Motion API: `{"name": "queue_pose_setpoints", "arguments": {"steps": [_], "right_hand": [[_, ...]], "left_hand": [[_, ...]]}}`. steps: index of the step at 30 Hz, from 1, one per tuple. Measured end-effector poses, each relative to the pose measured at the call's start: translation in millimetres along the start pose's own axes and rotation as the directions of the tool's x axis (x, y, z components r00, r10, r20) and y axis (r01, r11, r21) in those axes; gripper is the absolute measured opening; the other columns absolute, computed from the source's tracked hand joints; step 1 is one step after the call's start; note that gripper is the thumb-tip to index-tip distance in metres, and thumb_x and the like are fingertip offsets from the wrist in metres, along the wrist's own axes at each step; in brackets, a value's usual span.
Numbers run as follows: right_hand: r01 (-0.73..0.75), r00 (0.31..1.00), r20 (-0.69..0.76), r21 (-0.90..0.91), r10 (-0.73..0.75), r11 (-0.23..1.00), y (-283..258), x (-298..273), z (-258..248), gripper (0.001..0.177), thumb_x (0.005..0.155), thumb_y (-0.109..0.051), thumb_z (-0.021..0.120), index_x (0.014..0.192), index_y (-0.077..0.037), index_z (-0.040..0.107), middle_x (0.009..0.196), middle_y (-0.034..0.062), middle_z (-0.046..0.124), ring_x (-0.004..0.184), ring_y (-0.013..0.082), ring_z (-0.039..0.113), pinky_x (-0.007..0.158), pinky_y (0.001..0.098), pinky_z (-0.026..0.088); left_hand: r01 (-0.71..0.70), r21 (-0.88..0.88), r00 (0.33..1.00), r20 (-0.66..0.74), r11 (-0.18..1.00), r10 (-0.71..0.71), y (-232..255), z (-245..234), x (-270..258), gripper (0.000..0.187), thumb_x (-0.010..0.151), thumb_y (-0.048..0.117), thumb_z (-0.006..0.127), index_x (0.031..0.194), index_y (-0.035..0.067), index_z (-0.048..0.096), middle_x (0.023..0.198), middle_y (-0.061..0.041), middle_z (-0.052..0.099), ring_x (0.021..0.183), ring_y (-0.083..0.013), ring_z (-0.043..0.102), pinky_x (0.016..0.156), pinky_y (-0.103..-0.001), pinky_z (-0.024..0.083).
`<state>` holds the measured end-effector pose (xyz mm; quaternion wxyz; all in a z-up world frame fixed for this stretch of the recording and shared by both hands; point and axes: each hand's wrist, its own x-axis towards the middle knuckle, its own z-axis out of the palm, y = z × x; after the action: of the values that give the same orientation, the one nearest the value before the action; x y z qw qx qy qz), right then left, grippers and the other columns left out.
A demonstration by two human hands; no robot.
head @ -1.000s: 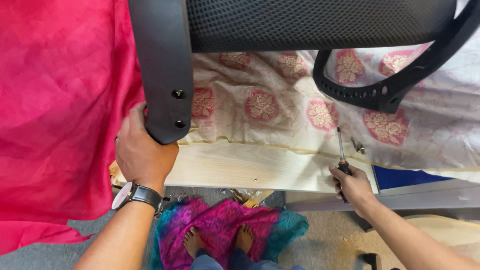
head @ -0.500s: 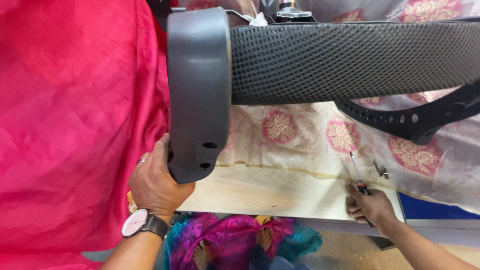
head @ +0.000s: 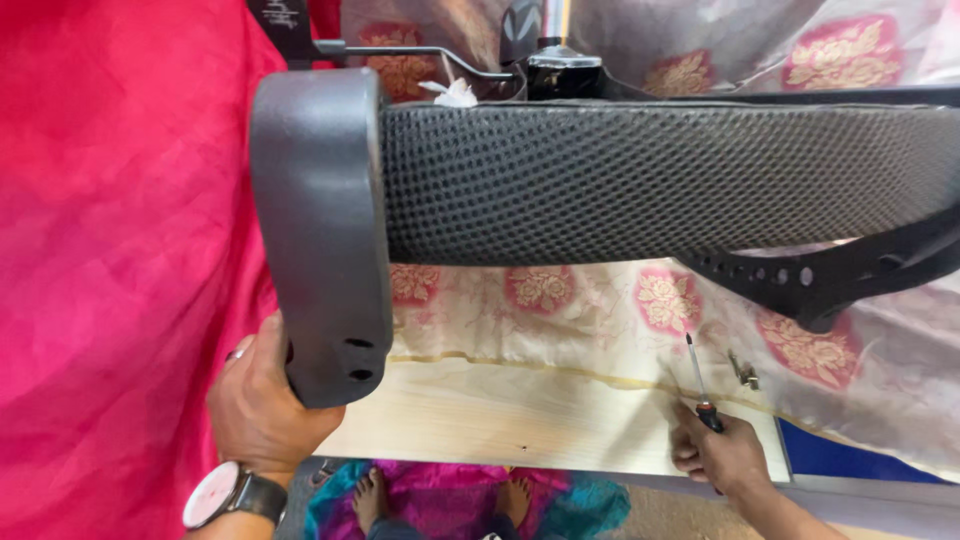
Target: The person uses a screwdriver to remove screws from the underside of an office chair seat, detaching the seat from the gas lift mechanism. The person then removes the screws securing the metal mounting plate to the seat base.
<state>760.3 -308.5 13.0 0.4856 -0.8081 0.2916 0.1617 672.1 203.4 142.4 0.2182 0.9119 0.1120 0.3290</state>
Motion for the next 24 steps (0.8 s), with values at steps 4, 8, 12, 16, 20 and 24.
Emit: {"name": "queue_pose_setpoints", "arguments": {"steps": [4, 8, 12, 16, 20, 24], "right_hand": [[0.067, 0.968, -0.253, 0.218, -0.010, 0.974, -7, -13, -12, 0.044, 0.095, -0.038, 0.069, 0.086, 0.005, 0.064, 0.067, 0.0129, 0.065, 0.050, 0.0227, 0.059, 0.043, 0.0356, 0.042], [0.272, 0.876, -0.472, 0.310, -0.101, 0.911, -31, -13, -33, 0.035, 0.103, -0.032, 0.066, 0.098, 0.002, 0.060, 0.076, 0.0135, 0.067, 0.051, 0.0202, 0.059, 0.042, 0.0362, 0.038], [0.664, 0.712, -0.583, 0.379, -0.392, 0.644, -75, 2, -76, 0.030, 0.113, -0.024, 0.069, 0.102, 0.000, 0.056, 0.079, 0.0107, 0.065, 0.055, 0.0165, 0.060, 0.049, 0.0315, 0.048], [0.783, 0.622, -0.551, 0.433, -0.556, 0.448, -142, 28, -126, 0.034, 0.115, -0.025, 0.070, 0.099, 0.002, 0.056, 0.081, 0.0115, 0.066, 0.062, 0.0169, 0.064, 0.057, 0.0309, 0.052], [0.694, 0.711, -0.347, 0.484, -0.611, 0.533, -218, 50, -166, 0.033, 0.111, -0.030, 0.068, 0.100, 0.000, 0.060, 0.083, 0.0108, 0.068, 0.065, 0.0161, 0.065, 0.062, 0.0294, 0.053], [0.620, 0.761, -0.178, 0.483, -0.624, 0.618, -278, 59, -182, 0.034, 0.108, -0.035, 0.066, 0.101, -0.001, 0.063, 0.085, 0.0102, 0.070, 0.068, 0.0153, 0.066, 0.066, 0.0278, 0.055]], "left_hand": [[0.028, 0.080, 0.997, 0.065, 0.996, -0.033, -5, -17, 18, 0.057, 0.061, 0.030, 0.084, 0.111, 0.012, 0.064, 0.079, -0.016, 0.066, 0.077, -0.0413, 0.065, 0.067, -0.054, 0.051], [0.041, 0.143, 0.996, 0.075, 0.989, -0.053, -17, -22, 29, 0.054, 0.066, 0.029, 0.083, 0.113, 0.011, 0.063, 0.082, -0.017, 0.067, 0.080, -0.0419, 0.066, 0.071, -0.054, 0.052], [0.126, 0.118, 0.965, 0.216, 0.985, -0.149, -25, -24, 27, 0.071, 0.060, 0.027, 0.086, 0.125, 0.013, 0.062, 0.089, -0.020, 0.071, 0.087, -0.0429, 0.067, 0.074, -0.054, 0.053], [0.194, 0.087, 0.845, 0.491, 0.977, -0.211, -41, -38, 52, 0.077, 0.071, 0.017, 0.080, 0.144, 0.016, 0.057, 0.107, -0.020, 0.075, 0.101, -0.0375, 0.071, 0.083, -0.046, 0.056], [0.671, -0.579, 0.727, 0.636, 0.464, -0.258, -28, -70, 95, 0.076, 0.065, -0.001, 0.056, 0.140, -0.002, 0.060, 0.135, -0.019, 0.074, 0.127, -0.0299, 0.066, 0.105, -0.044, 0.050], [0.880, -0.464, 0.440, 0.725, 0.095, -0.530, 29, -104, 161, 0.070, 0.104, 0.052, 0.037, 0.148, -0.001, 0.049, 0.141, -0.022, 0.065, 0.130, -0.0350, 0.060, 0.110, -0.059, 0.035]]}}
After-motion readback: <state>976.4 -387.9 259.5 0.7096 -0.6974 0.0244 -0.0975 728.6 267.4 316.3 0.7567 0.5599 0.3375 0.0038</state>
